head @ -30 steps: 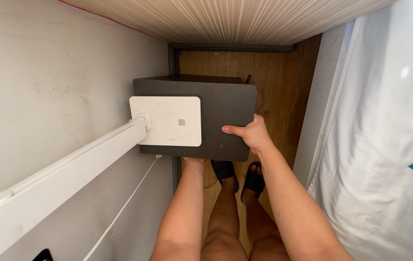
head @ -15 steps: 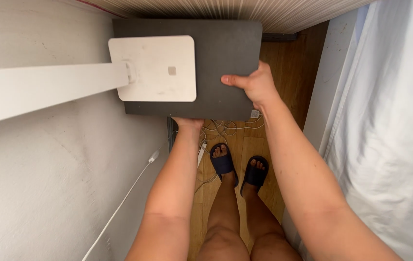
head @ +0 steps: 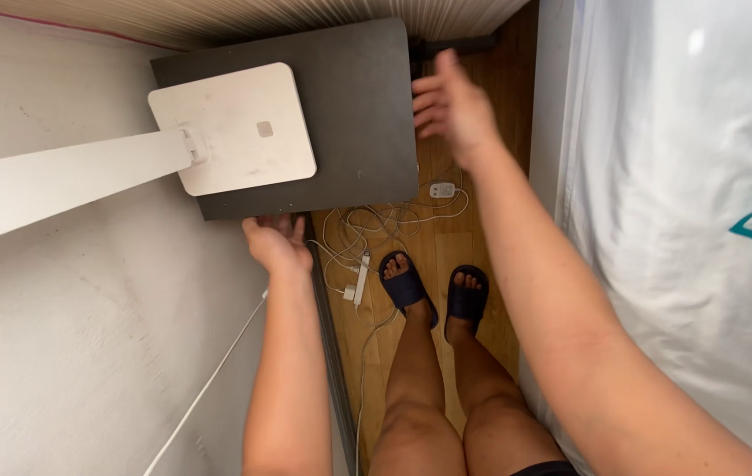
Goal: The person is organizing items on a nightstand, including a lamp and remote, and then untangling and coiling a power cord.
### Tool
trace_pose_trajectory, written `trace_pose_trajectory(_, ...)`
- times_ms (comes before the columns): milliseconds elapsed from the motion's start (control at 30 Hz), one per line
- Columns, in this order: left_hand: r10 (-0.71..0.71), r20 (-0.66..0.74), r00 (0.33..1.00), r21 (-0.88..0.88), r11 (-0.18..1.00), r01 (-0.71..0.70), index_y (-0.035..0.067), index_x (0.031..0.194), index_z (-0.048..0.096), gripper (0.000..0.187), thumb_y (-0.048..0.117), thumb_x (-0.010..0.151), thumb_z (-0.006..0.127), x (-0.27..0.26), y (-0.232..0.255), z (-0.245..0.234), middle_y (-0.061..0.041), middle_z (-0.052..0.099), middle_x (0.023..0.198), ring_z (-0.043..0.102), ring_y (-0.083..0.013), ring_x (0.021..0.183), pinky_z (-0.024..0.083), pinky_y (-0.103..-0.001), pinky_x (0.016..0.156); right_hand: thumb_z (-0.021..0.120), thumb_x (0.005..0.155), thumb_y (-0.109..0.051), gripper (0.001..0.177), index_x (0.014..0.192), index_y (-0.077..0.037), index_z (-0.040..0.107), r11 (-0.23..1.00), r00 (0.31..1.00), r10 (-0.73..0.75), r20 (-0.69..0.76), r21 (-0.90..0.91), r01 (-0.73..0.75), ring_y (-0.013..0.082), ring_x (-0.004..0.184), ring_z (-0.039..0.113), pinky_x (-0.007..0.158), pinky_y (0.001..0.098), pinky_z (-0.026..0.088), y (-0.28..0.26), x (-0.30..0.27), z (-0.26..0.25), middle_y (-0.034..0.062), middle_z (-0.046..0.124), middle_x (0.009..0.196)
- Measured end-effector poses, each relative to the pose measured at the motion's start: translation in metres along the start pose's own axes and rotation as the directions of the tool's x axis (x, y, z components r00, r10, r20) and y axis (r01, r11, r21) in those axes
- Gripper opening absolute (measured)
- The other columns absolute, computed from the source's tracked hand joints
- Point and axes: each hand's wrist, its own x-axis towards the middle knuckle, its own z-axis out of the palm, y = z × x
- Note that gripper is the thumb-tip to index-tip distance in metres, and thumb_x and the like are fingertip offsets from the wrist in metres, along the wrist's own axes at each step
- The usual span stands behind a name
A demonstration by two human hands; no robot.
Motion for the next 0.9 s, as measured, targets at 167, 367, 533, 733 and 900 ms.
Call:
trace_pose_trajectory(167, 0.828, 0.234, 0.510, 0.572, 0.307, -0.761, 0.006, 0.138, 0.041, 0.052, 0.013, 0.092, 0.065, -0.097, -0.030, 0.023, -0.009, 0.040, 0.140, 0.043, -0.0266, 0.128, 0.038, -0.047, 0.106, 0.053, 0.092, -0.052, 0.051, 0.120, -0.011, 0.066, 0.975, 0.901, 0.221, -0.373, 0.093, -0.201, 0.0185, 0.080, 0.068, 0.061, 0.0359, 0.054, 0.099, 0.051, -0.073, 0.0060, 0.074, 0.102)
trace_pose_trajectory(367, 0.679, 0.727, 0.104, 0.266, -0.139, -0.954, 0.008, 0.141, 0.050, 0.042, 0.013, 0.104, 0.067, -0.092, -0.055, 0.051, -0.009, 0.040, 0.151, 0.037, -0.0269, 0.144, 0.030, -0.045, 0.126, 0.073, 0.087, -0.052, 0.084, 0.150, -0.009, 0.037, 0.926, 0.911, 0.253, -0.327, -0.192, -0.326, 0.0342, 0.124, 0.057, 0.085, 0.0566, 0.058, 0.141, 0.111, -0.032, 0.0166, 0.052, 0.145)
trace_pose_trajectory(533, 0.524, 0.825, 0.213, 0.420, -0.315, -0.851, 0.010, 0.153, 0.048, 0.049, 0.029, 0.109, 0.060, -0.074, -0.080, 0.059, -0.009, 0.037, 0.159, 0.027, -0.0317, 0.156, 0.019, -0.052, 0.129, 0.075, 0.088, -0.052, 0.092, 0.153, -0.004, 0.031, 0.902, 0.934, 0.174, -0.312, -0.329, -0.278, 0.0384, 0.127, 0.058, 0.090, 0.0550, 0.061, 0.200, 0.179, -0.044, 0.0219, 0.049, 0.147)
trace_pose_trajectory(733, 0.484, 0.851, 0.202, 0.456, -0.492, -0.742, 0.018, 0.156, 0.049, 0.050, 0.038, 0.111, 0.052, -0.069, -0.087, 0.056, -0.002, 0.038, 0.164, 0.023, -0.0288, 0.158, 0.015, -0.054, 0.129, 0.072, 0.088, -0.031, 0.082, 0.155, -0.004, 0.033, 0.938, 0.961, 0.213, -0.175, -0.238, -0.251, 0.0367, 0.120, 0.068, 0.086, 0.0463, 0.064, 0.169, 0.128, -0.038, 0.0213, 0.062, 0.139)
trace_pose_trajectory(900, 0.483, 0.853, 0.199, 0.454, -0.495, -0.740, 0.017, 0.155, 0.049, 0.050, 0.037, 0.109, 0.053, -0.072, -0.085, 0.061, -0.004, 0.039, 0.162, 0.023, -0.0301, 0.159, 0.015, -0.058, 0.132, 0.071, 0.078, -0.005, 0.090, 0.155, -0.010, 0.026, 0.942, 0.933, 0.281, -0.227, -0.123, -0.313, 0.0309, 0.103, 0.067, 0.073, 0.0437, 0.066, 0.165, 0.111, -0.039, 0.0168, 0.060, 0.132)
